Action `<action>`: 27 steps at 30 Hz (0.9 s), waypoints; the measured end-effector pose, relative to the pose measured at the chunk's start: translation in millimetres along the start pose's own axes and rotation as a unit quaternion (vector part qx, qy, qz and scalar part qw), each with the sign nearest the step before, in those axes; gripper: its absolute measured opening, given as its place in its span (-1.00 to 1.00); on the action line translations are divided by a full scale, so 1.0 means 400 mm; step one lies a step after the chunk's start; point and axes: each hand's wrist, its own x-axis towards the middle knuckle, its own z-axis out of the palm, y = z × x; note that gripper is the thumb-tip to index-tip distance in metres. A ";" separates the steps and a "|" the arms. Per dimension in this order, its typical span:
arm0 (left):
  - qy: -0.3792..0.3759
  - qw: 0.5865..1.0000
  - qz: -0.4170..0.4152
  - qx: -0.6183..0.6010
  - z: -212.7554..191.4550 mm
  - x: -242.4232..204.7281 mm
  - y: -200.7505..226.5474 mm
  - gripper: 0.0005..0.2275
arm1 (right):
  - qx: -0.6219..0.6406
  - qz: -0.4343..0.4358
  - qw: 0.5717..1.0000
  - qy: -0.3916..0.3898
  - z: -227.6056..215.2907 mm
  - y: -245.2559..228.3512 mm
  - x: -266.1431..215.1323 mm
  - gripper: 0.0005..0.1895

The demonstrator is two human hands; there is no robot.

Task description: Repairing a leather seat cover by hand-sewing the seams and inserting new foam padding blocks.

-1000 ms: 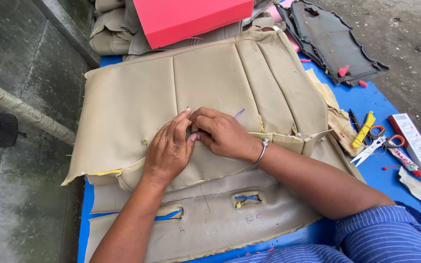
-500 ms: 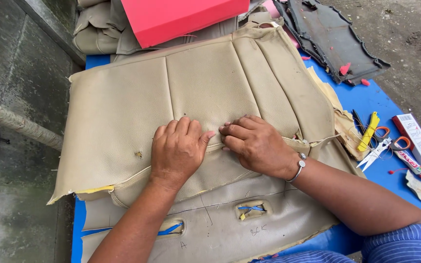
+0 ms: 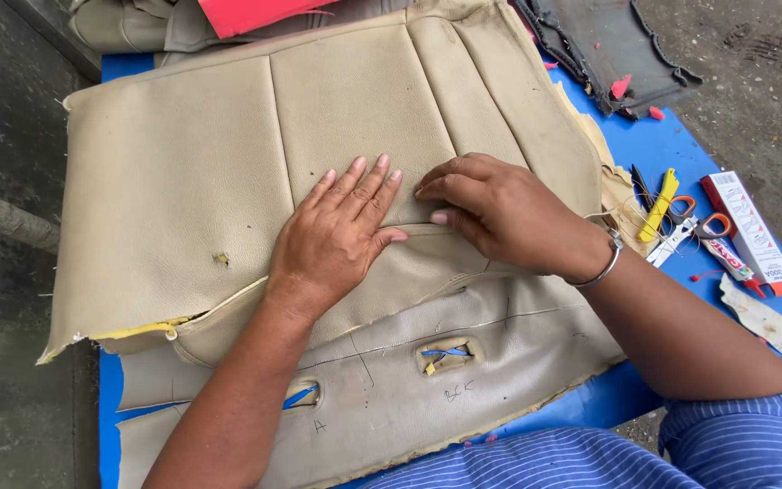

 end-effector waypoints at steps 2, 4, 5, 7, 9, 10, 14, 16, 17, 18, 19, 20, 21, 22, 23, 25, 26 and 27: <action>-0.050 0.998 -0.023 -0.033 -0.009 0.001 -0.005 -0.50 | -0.179 -0.032 0.983 -0.008 -0.005 -0.023 -0.042 -0.77; -0.101 0.986 -0.049 -0.126 -0.033 0.013 -0.037 -0.47 | -0.200 -0.038 0.979 0.009 0.037 -0.020 -0.114 -0.85; -0.150 0.962 -0.077 -0.213 -0.044 0.019 -0.054 -0.43 | -0.220 -0.049 0.974 0.025 0.059 -0.018 -0.148 -0.90; -0.181 0.951 -0.090 -0.233 -0.076 0.038 -0.050 -0.43 | -0.189 -0.047 0.981 0.021 0.069 -0.050 -0.198 -0.91; -0.210 0.940 -0.104 -0.248 -0.115 0.056 -0.032 -0.42 | -0.157 -0.050 0.986 0.019 0.076 -0.073 -0.235 -0.90; -0.253 0.940 -0.101 -0.203 -0.135 0.063 -0.010 -0.24 | -0.122 -0.046 0.991 0.011 0.079 -0.086 -0.256 -0.89; -0.159 0.986 0.037 0.038 -0.096 0.011 0.053 0.17 | -0.002 -0.055 0.990 -0.127 0.068 -0.137 -0.297 -0.74; -0.136 0.989 0.049 0.043 -0.094 0.016 0.065 -0.10 | 0.025 -0.041 0.987 -0.151 0.098 -0.125 -0.329 -0.76; -0.113 0.991 0.056 0.051 -0.094 0.017 0.071 -0.37 | 0.054 -0.032 0.982 -0.178 0.114 -0.121 -0.345 -0.76; -0.111 0.991 0.058 0.052 -0.086 0.022 0.064 -0.37 | 0.052 -0.032 0.982 -0.176 0.106 -0.124 -0.346 -0.76; -0.131 0.990 0.055 0.020 -0.079 0.027 0.056 -0.45 | 0.058 -0.023 0.978 -0.197 0.098 -0.129 -0.347 -0.74; -0.151 0.987 0.049 -0.010 -0.075 0.028 0.046 -0.51 | 0.065 -0.016 0.974 -0.218 0.092 -0.133 -0.343 -0.72; -0.150 0.987 0.049 -0.008 -0.081 0.046 0.034 -0.51 | 0.063 -0.018 0.974 -0.218 0.067 -0.134 -0.328 -0.72; -0.144 0.986 0.023 -0.076 -0.087 0.059 0.025 -0.55 | 0.057 -0.018 0.980 -0.192 0.045 -0.137 -0.316 -0.72; -0.138 0.980 -0.004 -0.145 -0.094 0.071 0.015 -0.59 | 0.051 -0.018 0.985 -0.166 0.024 -0.140 -0.304 -0.71; -0.167 0.971 -0.087 -0.148 -0.151 0.130 0.011 -0.69 | -0.007 -0.015 0.992 -0.122 -0.004 -0.126 -0.271 -0.70; -0.197 0.954 -0.168 -0.153 -0.181 0.157 0.009 -0.73 | -0.065 -0.010 0.995 -0.076 -0.016 -0.120 -0.254 -0.69; -0.195 0.954 -0.170 -0.150 -0.182 0.163 0.004 -0.73 | -0.065 -0.014 0.995 -0.076 -0.018 -0.114 -0.238 -0.69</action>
